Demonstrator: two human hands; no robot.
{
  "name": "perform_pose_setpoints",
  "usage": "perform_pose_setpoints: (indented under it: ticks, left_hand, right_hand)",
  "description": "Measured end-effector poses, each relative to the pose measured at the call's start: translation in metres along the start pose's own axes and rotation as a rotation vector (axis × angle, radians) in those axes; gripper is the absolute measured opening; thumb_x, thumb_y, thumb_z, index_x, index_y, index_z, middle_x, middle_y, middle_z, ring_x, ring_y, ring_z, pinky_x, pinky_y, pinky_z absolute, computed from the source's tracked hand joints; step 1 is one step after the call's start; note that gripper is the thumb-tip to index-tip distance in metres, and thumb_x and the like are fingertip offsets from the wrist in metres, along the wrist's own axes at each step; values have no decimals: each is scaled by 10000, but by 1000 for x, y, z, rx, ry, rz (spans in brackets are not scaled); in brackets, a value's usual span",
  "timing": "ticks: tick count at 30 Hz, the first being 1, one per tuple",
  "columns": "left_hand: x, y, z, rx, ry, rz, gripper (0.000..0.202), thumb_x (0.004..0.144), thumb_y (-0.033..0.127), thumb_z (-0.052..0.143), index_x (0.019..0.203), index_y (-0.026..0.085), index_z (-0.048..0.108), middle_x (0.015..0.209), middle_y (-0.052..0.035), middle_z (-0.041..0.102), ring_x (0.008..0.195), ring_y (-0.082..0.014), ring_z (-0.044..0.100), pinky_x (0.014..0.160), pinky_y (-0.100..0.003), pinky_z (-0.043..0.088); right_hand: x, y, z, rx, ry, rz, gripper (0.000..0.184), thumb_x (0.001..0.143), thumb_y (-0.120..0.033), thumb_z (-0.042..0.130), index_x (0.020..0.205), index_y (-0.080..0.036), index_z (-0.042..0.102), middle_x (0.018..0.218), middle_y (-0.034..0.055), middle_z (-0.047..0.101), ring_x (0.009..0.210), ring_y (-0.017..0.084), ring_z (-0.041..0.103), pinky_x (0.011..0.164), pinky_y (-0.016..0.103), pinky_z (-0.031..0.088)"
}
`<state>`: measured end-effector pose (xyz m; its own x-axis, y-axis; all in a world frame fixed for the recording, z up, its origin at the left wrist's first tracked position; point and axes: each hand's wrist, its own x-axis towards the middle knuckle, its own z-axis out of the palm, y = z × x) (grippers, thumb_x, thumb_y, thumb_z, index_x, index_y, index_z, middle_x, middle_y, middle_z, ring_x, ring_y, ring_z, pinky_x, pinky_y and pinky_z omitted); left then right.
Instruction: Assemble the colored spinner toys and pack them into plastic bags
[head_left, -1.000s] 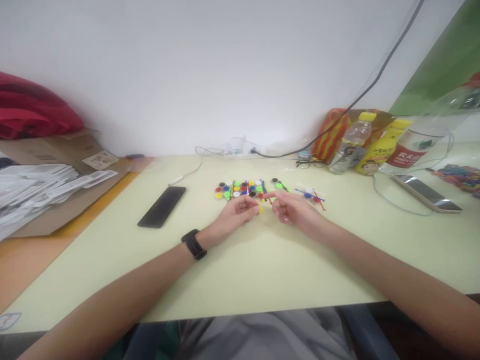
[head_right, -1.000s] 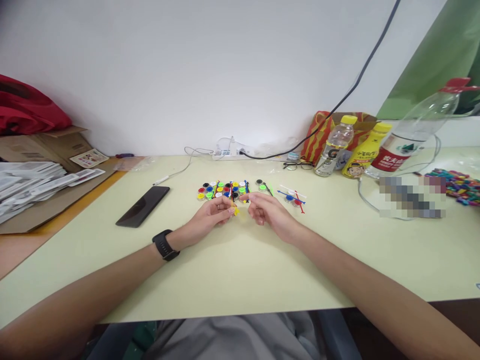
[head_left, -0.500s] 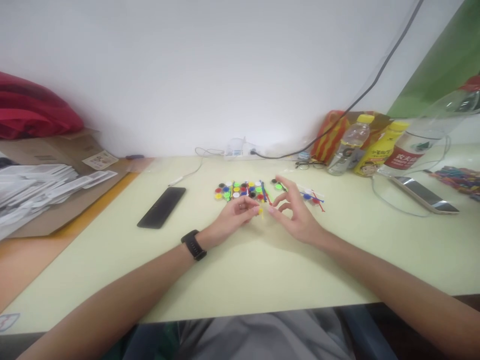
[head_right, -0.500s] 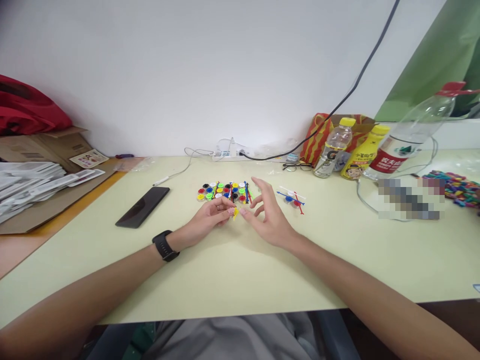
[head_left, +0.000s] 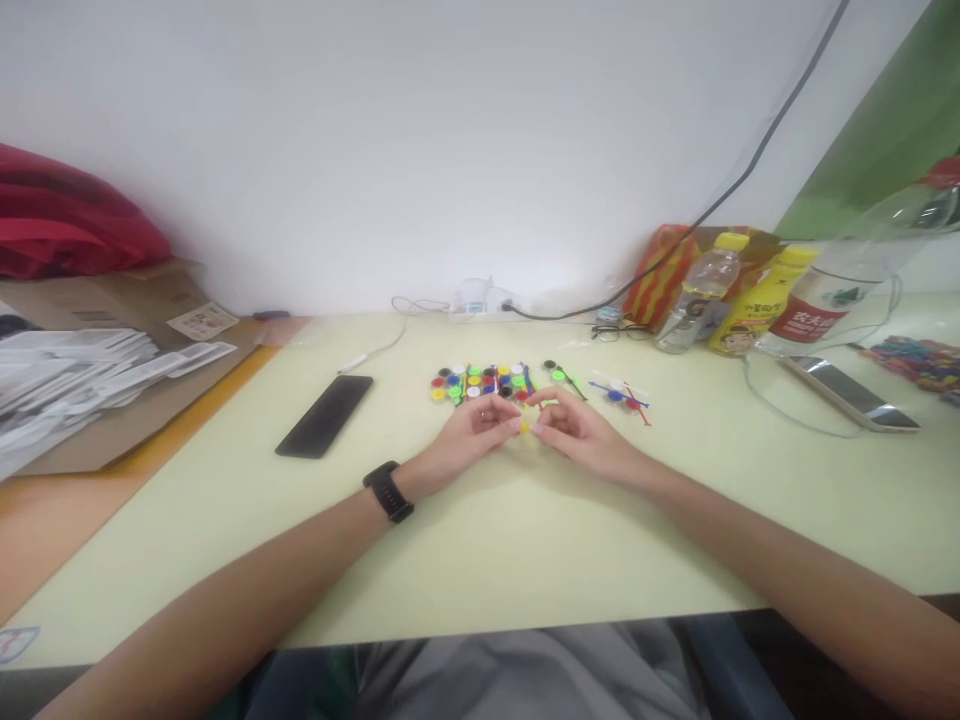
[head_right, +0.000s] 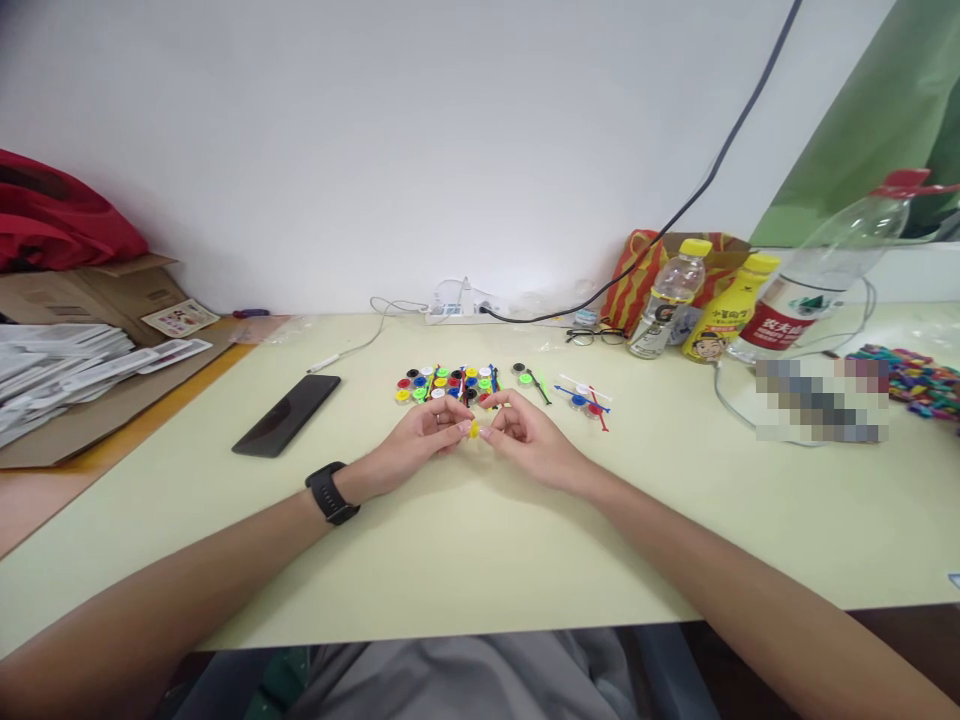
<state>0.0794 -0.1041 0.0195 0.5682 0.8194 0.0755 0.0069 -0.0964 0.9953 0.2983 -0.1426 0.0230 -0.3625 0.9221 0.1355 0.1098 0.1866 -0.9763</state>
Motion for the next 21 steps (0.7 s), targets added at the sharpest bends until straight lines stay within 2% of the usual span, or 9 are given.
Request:
perform_pose_setpoints:
  ticks: [4, 10, 15, 18, 21]
  left_hand:
    - [0, 3, 2, 11, -41, 14, 299, 881, 437, 783, 988, 177, 681, 963, -48, 684, 830, -152, 627, 698, -256, 449]
    - [0, 3, 1, 25, -49, -22, 321, 860, 438, 805, 998, 181, 671, 1001, -67, 723, 895, -183, 674, 733, -273, 498]
    - [0, 0, 2, 33, -105, -37, 319, 880, 435, 789, 1042, 183, 681, 1042, -88, 748, 966, -212, 699, 800, -302, 536]
    - [0, -1, 2, 47, -131, 2, 321, 893, 422, 779, 1081, 171, 709, 1115, -108, 744, 1028, -228, 700, 907, -340, 537]
    - [1, -1, 2, 75, -131, 41, 331, 900, 406, 773, 1118, 163, 717, 1170, -123, 731, 1080, -242, 689, 972, -361, 517]
  right_hand:
    - [-3, 4, 5, -56, -49, -18, 384, 968, -483, 638, 1239, -239, 515, 776, -35, 538, 667, 132, 495, 616, 254, 398]
    - [-4, 3, 3, -252, -3, -121, 284, 1007, -419, 572, 1220, -234, 599, 852, 18, 617, 731, 163, 566, 638, 278, 448]
    - [-2, 0, -3, -343, 14, -165, 176, 981, -341, 595, 1087, -220, 666, 1007, 54, 661, 786, 165, 604, 657, 275, 477]
    - [-1, -1, -7, -386, -12, -165, 174, 987, -320, 561, 1022, -198, 679, 954, 50, 657, 782, 166, 597, 644, 268, 462]
    - [-1, -1, -10, -466, -45, -142, 193, 981, -276, 522, 1041, -187, 683, 852, 29, 640, 726, 159, 565, 613, 258, 421]
